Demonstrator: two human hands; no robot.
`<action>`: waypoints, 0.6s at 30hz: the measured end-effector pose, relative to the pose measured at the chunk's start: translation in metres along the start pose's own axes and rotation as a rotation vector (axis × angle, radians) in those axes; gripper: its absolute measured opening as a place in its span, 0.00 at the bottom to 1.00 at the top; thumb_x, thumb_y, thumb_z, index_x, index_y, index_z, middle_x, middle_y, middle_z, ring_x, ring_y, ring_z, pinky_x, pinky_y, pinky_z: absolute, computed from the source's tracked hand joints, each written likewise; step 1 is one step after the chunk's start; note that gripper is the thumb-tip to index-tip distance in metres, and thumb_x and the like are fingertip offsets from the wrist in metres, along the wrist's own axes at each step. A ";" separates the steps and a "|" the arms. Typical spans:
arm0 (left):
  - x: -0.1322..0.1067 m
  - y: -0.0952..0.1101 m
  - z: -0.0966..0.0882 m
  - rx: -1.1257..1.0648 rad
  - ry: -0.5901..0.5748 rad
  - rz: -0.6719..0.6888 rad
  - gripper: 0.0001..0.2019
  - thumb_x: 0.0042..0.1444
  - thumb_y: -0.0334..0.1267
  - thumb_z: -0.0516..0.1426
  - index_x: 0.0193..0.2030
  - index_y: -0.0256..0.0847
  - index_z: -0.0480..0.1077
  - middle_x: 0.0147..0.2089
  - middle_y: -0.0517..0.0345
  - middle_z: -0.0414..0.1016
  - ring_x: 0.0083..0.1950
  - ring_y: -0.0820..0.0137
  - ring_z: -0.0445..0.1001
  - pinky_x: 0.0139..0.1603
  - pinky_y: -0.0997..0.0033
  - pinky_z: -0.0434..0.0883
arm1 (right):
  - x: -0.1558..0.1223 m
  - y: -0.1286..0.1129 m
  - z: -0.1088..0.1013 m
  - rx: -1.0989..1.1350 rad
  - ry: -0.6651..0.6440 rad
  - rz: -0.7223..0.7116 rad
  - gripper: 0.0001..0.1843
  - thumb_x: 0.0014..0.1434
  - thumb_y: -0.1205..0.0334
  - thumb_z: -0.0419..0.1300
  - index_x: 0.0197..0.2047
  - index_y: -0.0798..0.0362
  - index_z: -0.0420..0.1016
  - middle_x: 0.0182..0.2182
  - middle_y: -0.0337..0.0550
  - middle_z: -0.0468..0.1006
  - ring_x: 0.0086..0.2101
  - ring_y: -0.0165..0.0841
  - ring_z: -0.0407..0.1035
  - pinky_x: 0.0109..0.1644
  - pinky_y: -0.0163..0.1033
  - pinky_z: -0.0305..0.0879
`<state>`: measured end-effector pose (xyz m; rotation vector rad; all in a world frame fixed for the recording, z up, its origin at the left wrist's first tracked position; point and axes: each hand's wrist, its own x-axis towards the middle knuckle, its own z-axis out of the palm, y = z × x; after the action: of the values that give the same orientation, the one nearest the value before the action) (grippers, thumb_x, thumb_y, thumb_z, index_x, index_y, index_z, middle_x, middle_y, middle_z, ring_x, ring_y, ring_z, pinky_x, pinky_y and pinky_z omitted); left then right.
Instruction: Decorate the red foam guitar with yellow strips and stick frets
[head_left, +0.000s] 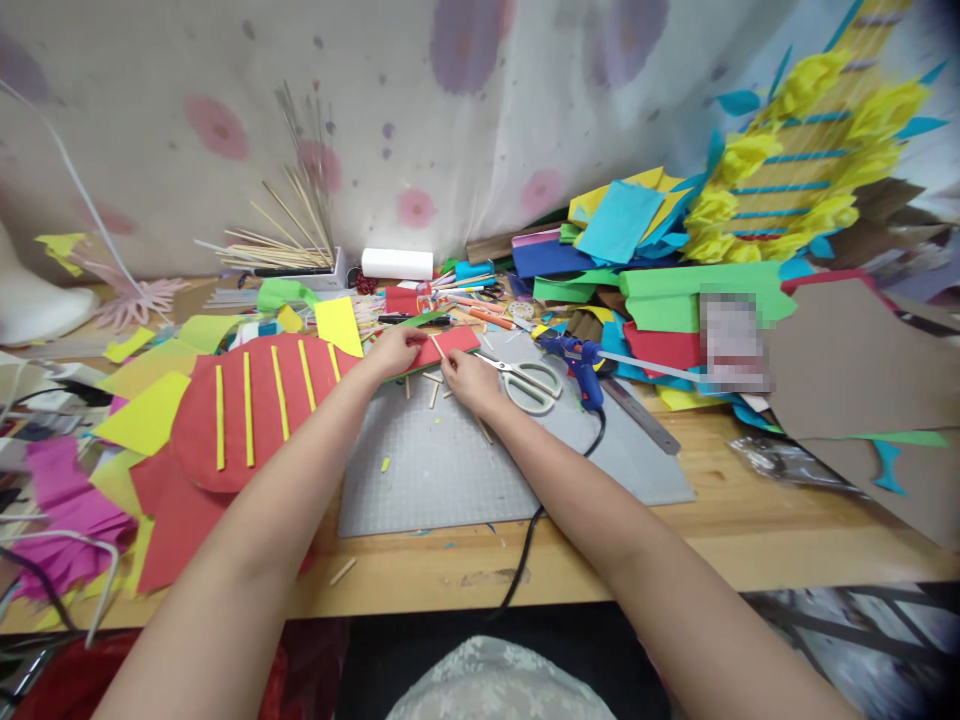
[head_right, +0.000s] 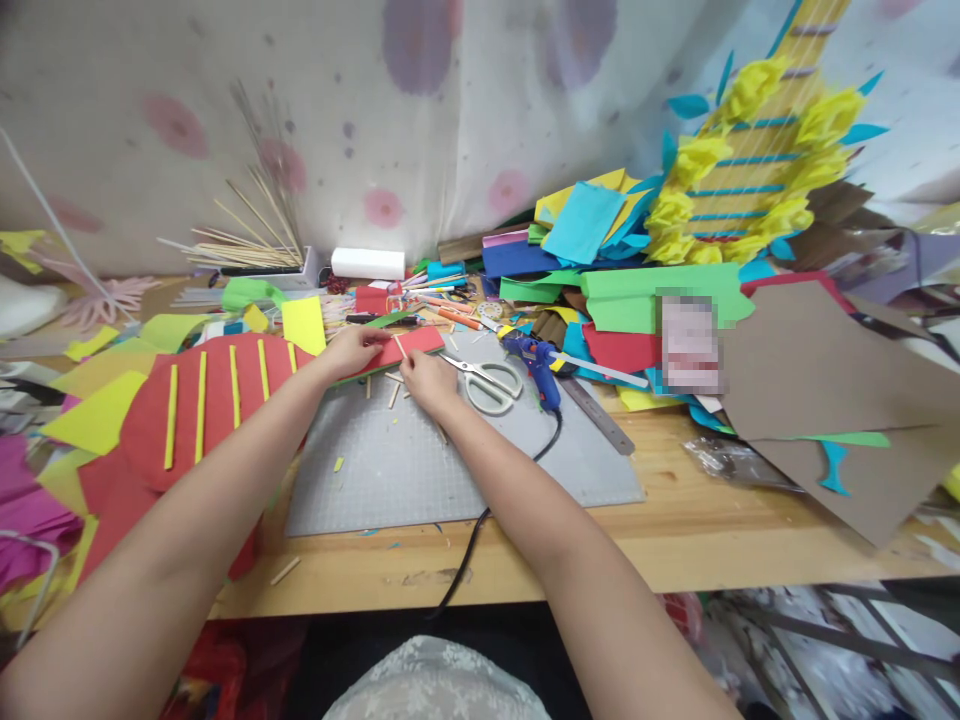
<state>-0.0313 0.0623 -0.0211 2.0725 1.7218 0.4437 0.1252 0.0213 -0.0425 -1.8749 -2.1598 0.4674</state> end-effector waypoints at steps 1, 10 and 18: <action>0.000 0.000 0.000 0.001 0.000 -0.001 0.18 0.49 0.32 0.51 0.47 0.39 0.74 0.50 0.53 0.75 0.51 0.63 0.72 0.53 0.67 0.65 | 0.000 0.000 0.001 -0.005 0.006 0.000 0.20 0.62 0.53 0.41 0.41 0.49 0.73 0.36 0.46 0.78 0.36 0.36 0.72 0.36 0.35 0.58; -0.003 0.005 -0.002 -0.002 -0.012 -0.012 0.19 0.49 0.33 0.52 0.47 0.38 0.74 0.50 0.50 0.75 0.48 0.62 0.73 0.53 0.66 0.66 | -0.002 -0.003 0.003 -0.046 0.033 0.023 0.20 0.63 0.54 0.41 0.43 0.50 0.72 0.36 0.47 0.78 0.37 0.36 0.72 0.37 0.36 0.58; -0.001 0.001 0.000 -0.024 0.013 0.005 0.18 0.46 0.32 0.53 0.45 0.39 0.75 0.48 0.51 0.76 0.48 0.62 0.73 0.53 0.67 0.65 | -0.002 -0.005 0.005 -0.047 0.037 0.038 0.20 0.63 0.55 0.40 0.44 0.49 0.71 0.37 0.47 0.78 0.37 0.35 0.72 0.38 0.36 0.58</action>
<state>-0.0302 0.0610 -0.0207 2.0616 1.7112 0.4782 0.1188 0.0182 -0.0454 -1.9371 -2.1325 0.3893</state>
